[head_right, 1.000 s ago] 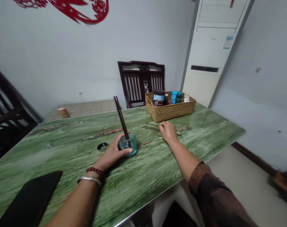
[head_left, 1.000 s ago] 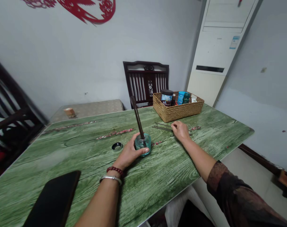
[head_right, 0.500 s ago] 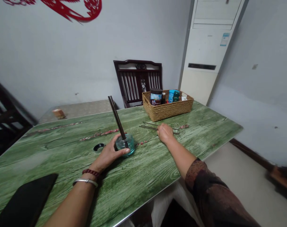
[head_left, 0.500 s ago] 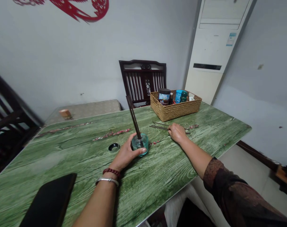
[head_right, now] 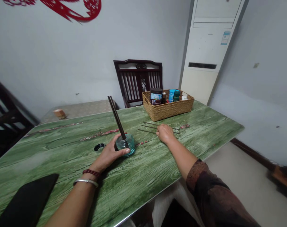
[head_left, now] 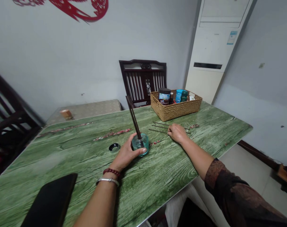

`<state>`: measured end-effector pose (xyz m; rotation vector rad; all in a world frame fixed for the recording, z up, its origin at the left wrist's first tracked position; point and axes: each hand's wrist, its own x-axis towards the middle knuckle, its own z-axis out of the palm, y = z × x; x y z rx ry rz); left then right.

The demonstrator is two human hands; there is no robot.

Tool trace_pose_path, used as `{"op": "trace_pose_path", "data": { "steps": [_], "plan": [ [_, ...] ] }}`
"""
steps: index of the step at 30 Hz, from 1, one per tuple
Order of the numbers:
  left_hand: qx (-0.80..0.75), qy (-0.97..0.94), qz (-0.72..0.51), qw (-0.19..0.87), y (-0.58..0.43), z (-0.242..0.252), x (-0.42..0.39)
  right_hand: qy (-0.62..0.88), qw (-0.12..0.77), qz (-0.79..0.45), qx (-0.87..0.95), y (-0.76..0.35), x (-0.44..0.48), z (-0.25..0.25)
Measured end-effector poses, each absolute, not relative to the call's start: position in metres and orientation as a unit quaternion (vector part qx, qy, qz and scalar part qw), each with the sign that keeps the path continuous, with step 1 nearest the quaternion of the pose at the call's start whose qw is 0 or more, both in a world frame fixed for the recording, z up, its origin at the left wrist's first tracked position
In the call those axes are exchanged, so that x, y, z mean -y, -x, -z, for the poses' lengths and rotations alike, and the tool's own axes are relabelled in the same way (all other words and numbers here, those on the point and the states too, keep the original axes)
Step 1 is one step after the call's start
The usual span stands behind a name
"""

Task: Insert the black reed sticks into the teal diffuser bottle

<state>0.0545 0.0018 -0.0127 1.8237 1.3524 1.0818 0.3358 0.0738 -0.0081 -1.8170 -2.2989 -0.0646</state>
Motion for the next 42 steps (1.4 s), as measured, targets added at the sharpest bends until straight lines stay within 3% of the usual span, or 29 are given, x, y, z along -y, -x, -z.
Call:
{"op": "trace_pose_path", "data": {
  "steps": [10, 13, 19, 22, 28, 42],
  "plan": [
    [-0.496, -0.697, -0.418, 0.304, -0.053, 0.019, -0.005, 0.614, 0.136, 0.009, 0.777, -0.331, -0.069, 0.004],
    [-0.496, -0.696, -0.42, 0.306, -0.054, 0.018, -0.004, 0.612, 0.242, -0.021, 0.752, -0.33, -0.068, -0.008],
    [-0.495, -0.694, -0.417, 0.315, -0.055, 0.018, -0.003, 0.445, 0.562, -0.149, 0.682, -0.317, -0.061, -0.06],
    [-0.484, -0.697, -0.423, 0.318, -0.055, 0.018, -0.003, 0.338, 0.639, -0.257, 0.642, -0.3, -0.046, -0.089],
    [-0.478, -0.701, -0.424, 0.316, -0.054, 0.021, -0.005, 0.241, 0.659, -0.342, 0.625, -0.255, -0.022, -0.112],
    [-0.465, -0.705, -0.432, 0.317, -0.056, 0.017, -0.003, 0.279, 0.597, -0.366, 0.658, -0.218, -0.037, -0.064]
  ]
}}
